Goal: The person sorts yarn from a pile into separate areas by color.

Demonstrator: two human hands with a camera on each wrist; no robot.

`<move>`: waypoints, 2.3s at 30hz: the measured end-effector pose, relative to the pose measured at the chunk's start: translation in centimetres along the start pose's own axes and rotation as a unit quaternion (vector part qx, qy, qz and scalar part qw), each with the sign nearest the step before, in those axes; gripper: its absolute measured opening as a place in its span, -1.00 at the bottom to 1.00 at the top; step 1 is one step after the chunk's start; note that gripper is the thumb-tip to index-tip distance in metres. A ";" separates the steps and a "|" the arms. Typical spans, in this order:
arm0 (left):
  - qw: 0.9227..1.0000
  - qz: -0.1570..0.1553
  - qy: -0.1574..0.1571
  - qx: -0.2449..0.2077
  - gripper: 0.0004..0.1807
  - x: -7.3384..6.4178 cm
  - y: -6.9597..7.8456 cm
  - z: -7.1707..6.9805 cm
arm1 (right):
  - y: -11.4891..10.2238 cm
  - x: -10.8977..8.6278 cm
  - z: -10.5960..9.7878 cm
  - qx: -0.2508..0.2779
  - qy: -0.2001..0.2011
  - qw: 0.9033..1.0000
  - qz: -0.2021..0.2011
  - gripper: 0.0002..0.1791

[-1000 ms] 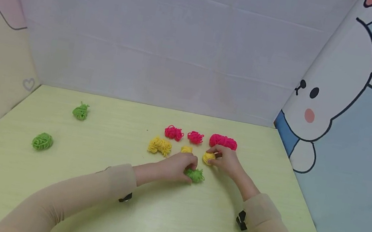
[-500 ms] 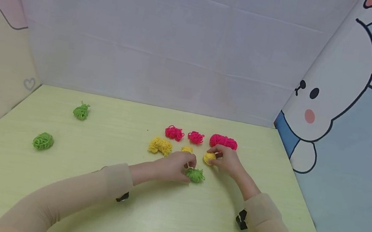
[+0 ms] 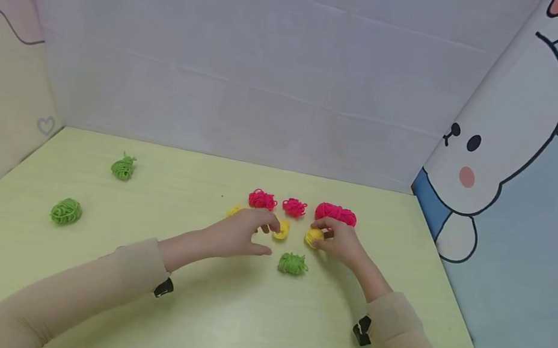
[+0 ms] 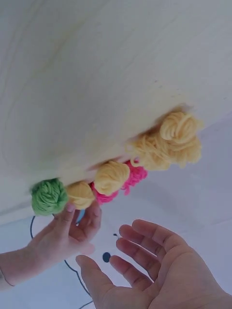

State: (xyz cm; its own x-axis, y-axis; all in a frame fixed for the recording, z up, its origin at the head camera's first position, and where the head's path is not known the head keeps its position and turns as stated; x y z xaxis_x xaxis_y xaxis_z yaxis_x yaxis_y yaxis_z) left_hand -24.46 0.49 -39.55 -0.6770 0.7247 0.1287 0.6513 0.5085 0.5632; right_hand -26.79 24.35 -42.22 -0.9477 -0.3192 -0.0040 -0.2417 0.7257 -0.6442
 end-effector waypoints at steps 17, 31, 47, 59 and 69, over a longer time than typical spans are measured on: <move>0.995 -0.040 0.080 0.034 -0.52 -4.8 -1.5 -7.2 | -1.7 -1.4 -1.7 -0.036 0.018 0.999 -0.005 -0.60; 0.989 -0.049 0.130 0.041 -0.46 -10.2 -4.3 -11.0 | -3.0 -3.2 -1.6 -0.006 0.047 0.999 0.017 -0.61; 0.979 -0.111 0.168 0.038 -0.46 -17.2 -9.6 -13.2 | -4.4 -4.4 1.0 0.024 0.044 0.999 0.011 -0.59; 0.970 -0.155 0.180 0.052 -0.42 -21.6 -13.9 -14.4 | -4.2 -4.8 2.5 0.031 0.020 0.999 -0.016 -0.58; 0.971 -0.163 0.162 0.071 -0.35 -24.5 -16.0 -15.5 | -4.3 -4.8 3.3 0.028 -0.025 0.999 -0.008 -0.59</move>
State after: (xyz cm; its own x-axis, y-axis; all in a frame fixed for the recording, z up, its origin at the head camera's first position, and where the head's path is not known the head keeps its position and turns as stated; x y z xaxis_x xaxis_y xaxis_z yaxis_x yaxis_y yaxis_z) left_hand -23.63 -32.59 -39.10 -0.9121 0.3423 0.2256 0.4099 0.7616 0.5020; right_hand -20.55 20.75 -41.91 -0.9318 -0.3617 -0.0300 -0.2440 0.6856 -0.6858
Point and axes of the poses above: each hand's wrist, its own x-axis towards the middle knuckle, its own z-axis out of the palm, y = z × x, the point moved 3 cm from there along x, towards the middle knuckle, and after that the axes turned 3 degrees about x, right-handed, at the moved point
